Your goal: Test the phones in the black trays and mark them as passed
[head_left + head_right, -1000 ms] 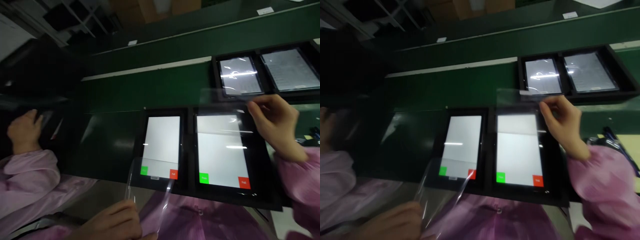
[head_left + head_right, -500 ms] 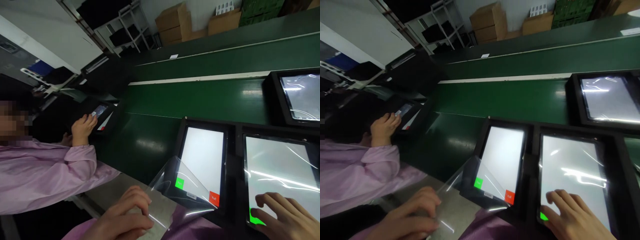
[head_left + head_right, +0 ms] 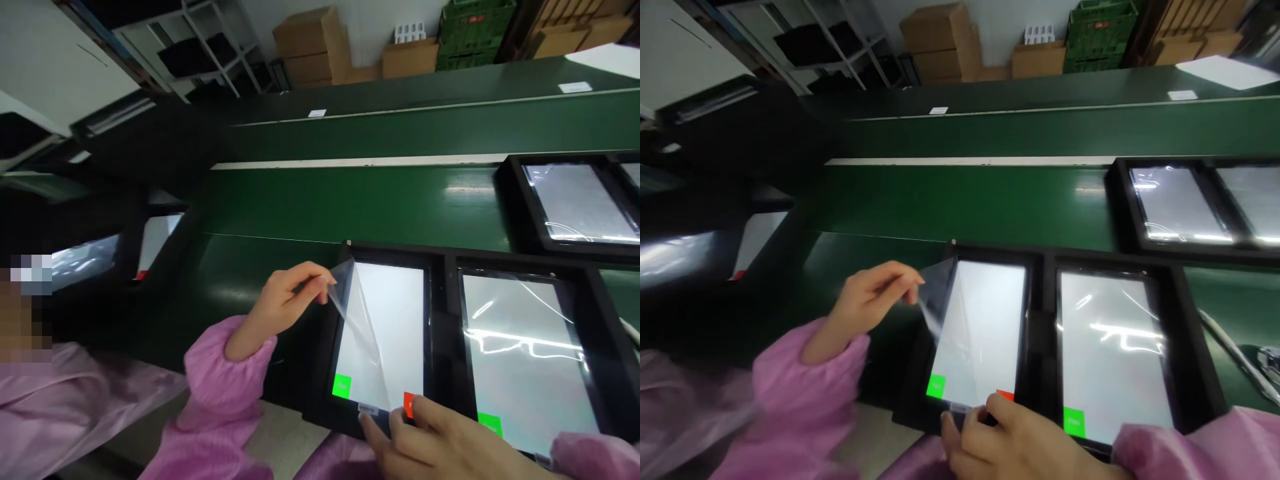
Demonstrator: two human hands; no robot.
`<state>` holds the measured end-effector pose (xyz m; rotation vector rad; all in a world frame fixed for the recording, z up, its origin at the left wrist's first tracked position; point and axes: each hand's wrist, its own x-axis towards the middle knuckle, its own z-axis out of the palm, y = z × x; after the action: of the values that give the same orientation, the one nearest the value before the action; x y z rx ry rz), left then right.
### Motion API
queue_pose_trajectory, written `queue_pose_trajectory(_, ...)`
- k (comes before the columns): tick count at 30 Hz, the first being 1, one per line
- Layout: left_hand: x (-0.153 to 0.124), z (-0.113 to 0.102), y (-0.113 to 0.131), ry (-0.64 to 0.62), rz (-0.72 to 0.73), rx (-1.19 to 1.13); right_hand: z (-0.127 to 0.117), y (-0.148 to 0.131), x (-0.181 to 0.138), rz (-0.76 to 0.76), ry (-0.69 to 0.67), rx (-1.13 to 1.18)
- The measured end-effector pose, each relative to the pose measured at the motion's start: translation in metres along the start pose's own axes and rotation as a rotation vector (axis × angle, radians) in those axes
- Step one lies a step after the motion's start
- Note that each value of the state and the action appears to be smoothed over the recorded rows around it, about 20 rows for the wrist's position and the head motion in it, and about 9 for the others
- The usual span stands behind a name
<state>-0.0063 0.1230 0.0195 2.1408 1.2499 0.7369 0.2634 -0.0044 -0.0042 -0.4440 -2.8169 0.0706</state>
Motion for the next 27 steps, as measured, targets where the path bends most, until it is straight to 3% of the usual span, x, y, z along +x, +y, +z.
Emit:
queue_pose_trajectory(4, 0.029, 0.036, -0.019, -0.093, 0.188, 0.108, -0.001, 0.009, 0.009, 0.026, -0.046, -0.033)
queue_pose_trajectory(7, 0.036, 0.049, -0.03, -0.128, 0.242, 0.205, -0.007, 0.035, 0.016, 0.101, -0.006, 0.006)
queue_pose_trajectory(11, 0.035, 0.044, -0.037, -0.158, 0.093, 0.016, -0.009, 0.104, 0.019, 0.254, 0.055, 0.259)
queue_pose_trajectory(16, 0.021, 0.042, -0.044, 0.07, -0.128, -0.378, -0.013, 0.172, 0.005, 0.625, 0.422, 0.517)
queue_pose_trajectory(19, 0.005, 0.045, -0.047, 0.179, -0.239, -0.488, -0.023, 0.179, -0.008, 0.785, 0.57, 0.533)
queue_pose_trajectory(22, -0.011, 0.045, -0.046, 0.215, -0.281, -0.465, -0.031, 0.168, -0.011, 0.835, 0.663, 0.535)
queue_pose_trajectory(27, -0.027, 0.047, -0.036, 0.21, -0.235, -0.392, -0.035, 0.134, -0.002, 0.875, 0.678, 0.671)
